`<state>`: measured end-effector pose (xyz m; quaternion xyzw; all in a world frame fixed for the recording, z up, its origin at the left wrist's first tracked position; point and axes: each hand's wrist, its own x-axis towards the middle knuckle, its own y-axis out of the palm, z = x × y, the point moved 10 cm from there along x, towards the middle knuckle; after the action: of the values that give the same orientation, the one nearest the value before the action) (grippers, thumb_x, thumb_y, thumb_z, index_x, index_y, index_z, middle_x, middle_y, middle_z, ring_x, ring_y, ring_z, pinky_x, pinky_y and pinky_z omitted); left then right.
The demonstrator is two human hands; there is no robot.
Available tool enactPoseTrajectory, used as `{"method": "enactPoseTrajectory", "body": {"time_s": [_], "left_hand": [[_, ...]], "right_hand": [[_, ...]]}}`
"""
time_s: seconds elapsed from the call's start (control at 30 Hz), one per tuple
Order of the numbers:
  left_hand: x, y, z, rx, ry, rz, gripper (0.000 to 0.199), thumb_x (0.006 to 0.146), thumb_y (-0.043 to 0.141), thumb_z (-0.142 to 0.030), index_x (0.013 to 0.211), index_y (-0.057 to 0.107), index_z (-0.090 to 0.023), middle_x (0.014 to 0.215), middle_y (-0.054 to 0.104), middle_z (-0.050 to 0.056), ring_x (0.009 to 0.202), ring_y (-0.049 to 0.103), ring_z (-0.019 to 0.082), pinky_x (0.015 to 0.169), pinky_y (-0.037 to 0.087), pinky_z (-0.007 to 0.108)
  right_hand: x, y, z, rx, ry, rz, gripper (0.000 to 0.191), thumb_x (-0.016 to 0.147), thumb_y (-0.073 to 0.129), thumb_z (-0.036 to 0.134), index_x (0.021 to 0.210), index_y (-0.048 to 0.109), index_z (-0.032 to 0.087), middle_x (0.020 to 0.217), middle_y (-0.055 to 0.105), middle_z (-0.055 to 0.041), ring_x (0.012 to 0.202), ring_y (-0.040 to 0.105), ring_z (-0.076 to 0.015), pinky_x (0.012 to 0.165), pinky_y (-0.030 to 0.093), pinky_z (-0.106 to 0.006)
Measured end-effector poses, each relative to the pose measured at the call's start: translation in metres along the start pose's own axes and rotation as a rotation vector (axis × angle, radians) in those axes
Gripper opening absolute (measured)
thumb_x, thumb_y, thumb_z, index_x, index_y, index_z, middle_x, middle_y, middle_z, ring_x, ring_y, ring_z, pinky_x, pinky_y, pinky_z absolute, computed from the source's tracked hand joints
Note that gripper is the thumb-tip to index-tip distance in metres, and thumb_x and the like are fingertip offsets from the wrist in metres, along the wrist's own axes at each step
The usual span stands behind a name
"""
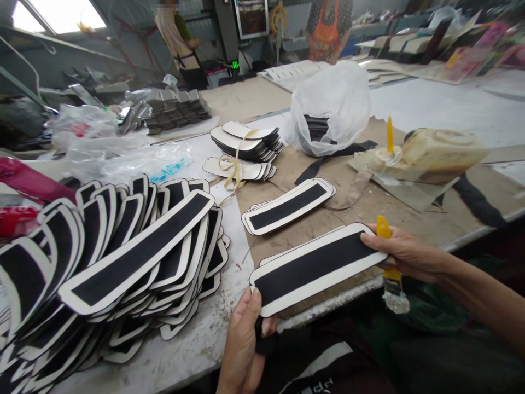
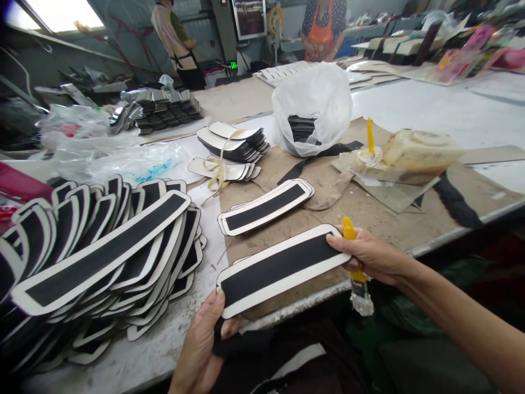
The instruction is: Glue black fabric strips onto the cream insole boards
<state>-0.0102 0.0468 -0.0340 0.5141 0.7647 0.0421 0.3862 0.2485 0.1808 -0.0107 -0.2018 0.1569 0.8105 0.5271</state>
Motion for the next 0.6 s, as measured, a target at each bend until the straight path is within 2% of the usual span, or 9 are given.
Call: {"method": "enactPoseTrajectory", "body": {"time_s": [0.1,0.23,0.3,0.4,0.5,0.6], "left_hand": [[0.005,0.000,-0.016,0.124,0.047,-0.040,0.026,0.081,0.061,-0.041,0.082,0.053,-0.017,0.053,0.036,-0.008,0.048,0.025,0.005,0.044,0.022,0.017],[0.022,0.013,-0.059,0.314,0.157,-0.061,0.029,0.081,0.059,-0.046,0.079,0.053,-0.018,0.052,0.036,-0.008,0.048,0.027,0.005,0.045,0.024,0.017],[0.038,0.022,-0.083,0.409,0.231,-0.063,0.031,0.081,0.058,-0.048,0.074,0.052,-0.018,0.049,0.035,-0.008,0.046,0.027,0.006,0.044,0.022,0.018],[0.066,0.030,-0.108,0.533,0.306,-0.088,0.038,0.076,0.060,-0.053,0.066,0.049,-0.019,0.045,0.035,-0.008,0.043,0.026,0.006,0.042,0.020,0.019],[0.080,0.022,-0.126,0.737,0.374,-0.215,0.043,0.067,0.063,-0.060,0.065,0.054,-0.018,0.048,0.045,-0.005,0.041,0.034,0.009,0.040,0.026,0.023],[0.075,0.005,-0.132,0.931,0.400,-0.361,0.045,0.065,0.063,-0.063,0.071,0.062,-0.019,0.052,0.053,-0.002,0.043,0.042,0.014,0.042,0.032,0.026]], "right_hand": [[0.010,-0.001,0.015,-0.075,-0.011,-0.013,0.040,0.067,0.073,0.048,0.074,0.046,0.019,0.056,0.036,0.0084,0.044,0.026,-0.0029,0.038,0.020,-0.017],[0.038,-0.009,0.065,-0.309,-0.097,-0.144,0.044,0.067,0.071,0.053,0.068,0.041,0.021,0.051,0.034,0.0092,0.041,0.029,-0.0046,0.038,0.022,-0.019],[0.058,-0.010,0.096,-0.503,-0.167,-0.199,0.043,0.071,0.065,0.055,0.065,0.040,0.022,0.047,0.036,0.0080,0.040,0.034,-0.0068,0.039,0.026,-0.022],[0.092,-0.008,0.135,-0.956,-0.294,-0.308,0.039,0.080,0.054,0.054,0.061,0.045,0.021,0.051,0.050,0.0018,0.048,0.049,-0.0134,0.047,0.034,-0.026],[0.113,-0.009,0.146,-1.226,-0.346,-0.412,0.031,0.084,0.055,0.044,0.067,0.053,0.019,0.067,0.063,-0.0077,0.069,0.061,-0.0234,0.059,0.039,-0.029],[0.111,-0.020,0.142,-1.261,-0.349,-0.465,0.026,0.087,0.053,0.041,0.080,0.059,0.016,0.076,0.067,-0.0121,0.077,0.064,-0.0258,0.065,0.040,-0.030]]}}
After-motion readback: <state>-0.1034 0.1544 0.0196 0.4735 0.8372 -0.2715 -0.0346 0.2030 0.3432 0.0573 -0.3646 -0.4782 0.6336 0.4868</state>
